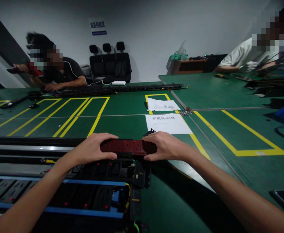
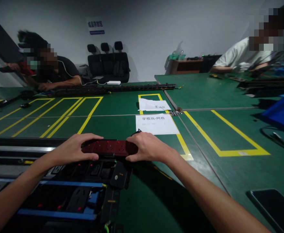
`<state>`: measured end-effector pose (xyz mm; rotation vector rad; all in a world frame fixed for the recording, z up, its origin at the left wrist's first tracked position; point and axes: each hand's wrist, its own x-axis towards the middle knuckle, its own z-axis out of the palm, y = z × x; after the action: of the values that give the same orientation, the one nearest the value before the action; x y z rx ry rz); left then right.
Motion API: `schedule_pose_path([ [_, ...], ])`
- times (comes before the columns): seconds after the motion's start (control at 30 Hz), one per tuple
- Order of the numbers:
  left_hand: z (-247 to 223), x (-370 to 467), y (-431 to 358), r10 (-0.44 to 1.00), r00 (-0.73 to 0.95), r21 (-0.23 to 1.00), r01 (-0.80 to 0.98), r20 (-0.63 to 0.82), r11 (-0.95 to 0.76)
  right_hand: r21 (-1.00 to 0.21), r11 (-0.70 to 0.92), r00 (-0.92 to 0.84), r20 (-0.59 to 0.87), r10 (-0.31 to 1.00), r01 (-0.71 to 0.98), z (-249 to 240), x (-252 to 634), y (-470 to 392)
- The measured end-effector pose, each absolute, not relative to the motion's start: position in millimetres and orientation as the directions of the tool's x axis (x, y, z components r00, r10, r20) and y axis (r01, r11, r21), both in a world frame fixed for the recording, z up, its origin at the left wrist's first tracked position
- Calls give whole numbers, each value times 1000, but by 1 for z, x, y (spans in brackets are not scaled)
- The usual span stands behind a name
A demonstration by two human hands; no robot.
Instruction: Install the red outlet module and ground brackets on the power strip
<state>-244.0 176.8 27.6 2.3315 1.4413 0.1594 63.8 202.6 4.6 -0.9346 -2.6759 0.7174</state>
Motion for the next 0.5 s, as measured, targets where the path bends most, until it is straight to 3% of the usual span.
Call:
schedule_pose_path([
  [0.17,27,-244,178,883,453,376,845,-125,-380,-564,668,-784,57,618,486,1,64,204],
  [0.33,28,-244,177,889,440,388,847,-128,-364,-623,611,-790,-19,613,489,5,66,207],
  [0.5,28,-244,178,886,449,379,845,-117,-378,-561,684,-798,67,599,466,2,46,205],
])
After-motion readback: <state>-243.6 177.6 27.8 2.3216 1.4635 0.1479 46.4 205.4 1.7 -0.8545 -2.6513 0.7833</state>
